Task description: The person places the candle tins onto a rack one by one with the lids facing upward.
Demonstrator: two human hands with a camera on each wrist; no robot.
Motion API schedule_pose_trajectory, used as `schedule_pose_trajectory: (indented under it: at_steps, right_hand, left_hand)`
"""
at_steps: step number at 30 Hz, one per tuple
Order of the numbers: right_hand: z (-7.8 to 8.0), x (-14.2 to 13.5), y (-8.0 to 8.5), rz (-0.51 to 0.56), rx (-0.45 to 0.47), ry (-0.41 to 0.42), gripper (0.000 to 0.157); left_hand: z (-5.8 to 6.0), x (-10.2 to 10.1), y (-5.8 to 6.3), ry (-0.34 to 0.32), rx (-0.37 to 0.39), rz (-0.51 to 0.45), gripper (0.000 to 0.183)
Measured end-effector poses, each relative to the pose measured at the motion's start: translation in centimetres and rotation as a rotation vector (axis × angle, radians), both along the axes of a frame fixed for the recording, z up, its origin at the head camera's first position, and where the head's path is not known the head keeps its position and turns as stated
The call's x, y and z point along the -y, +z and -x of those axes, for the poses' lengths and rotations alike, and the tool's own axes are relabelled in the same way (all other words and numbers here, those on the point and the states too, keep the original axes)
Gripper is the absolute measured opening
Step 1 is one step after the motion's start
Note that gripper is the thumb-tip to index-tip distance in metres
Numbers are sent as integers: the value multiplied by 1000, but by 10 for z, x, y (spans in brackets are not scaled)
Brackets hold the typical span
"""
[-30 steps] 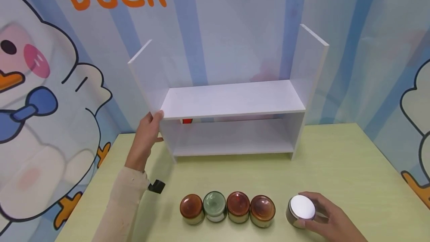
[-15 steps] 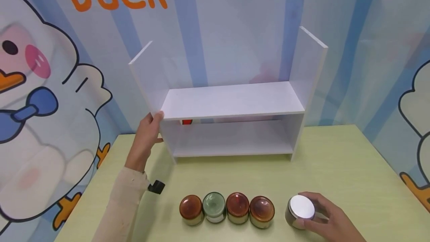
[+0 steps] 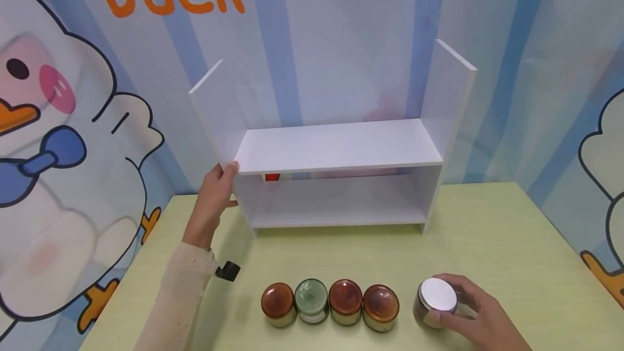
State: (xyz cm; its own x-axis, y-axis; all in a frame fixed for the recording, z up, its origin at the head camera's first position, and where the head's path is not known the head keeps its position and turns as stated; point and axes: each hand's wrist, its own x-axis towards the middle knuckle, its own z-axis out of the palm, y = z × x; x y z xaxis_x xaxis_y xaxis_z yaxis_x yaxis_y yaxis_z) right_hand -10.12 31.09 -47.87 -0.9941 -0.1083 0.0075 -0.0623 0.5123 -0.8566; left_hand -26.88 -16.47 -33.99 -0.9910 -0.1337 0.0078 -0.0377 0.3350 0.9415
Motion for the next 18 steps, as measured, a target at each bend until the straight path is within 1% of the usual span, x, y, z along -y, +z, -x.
schedule_pose_trajectory:
  at_steps: [3, 10, 18]
  right_hand:
    - [1, 1, 3, -28, 6, -17, 60]
    - [6, 6, 11, -75, 58, -49, 61]
    - [9, 11, 21, -88, 49, -54, 60]
  left_hand:
    - [0, 0, 0, 2, 5, 2, 60]
    - [1, 0, 0, -1, 13, 6, 62]
    - [2, 1, 0, 0, 20, 4, 62]
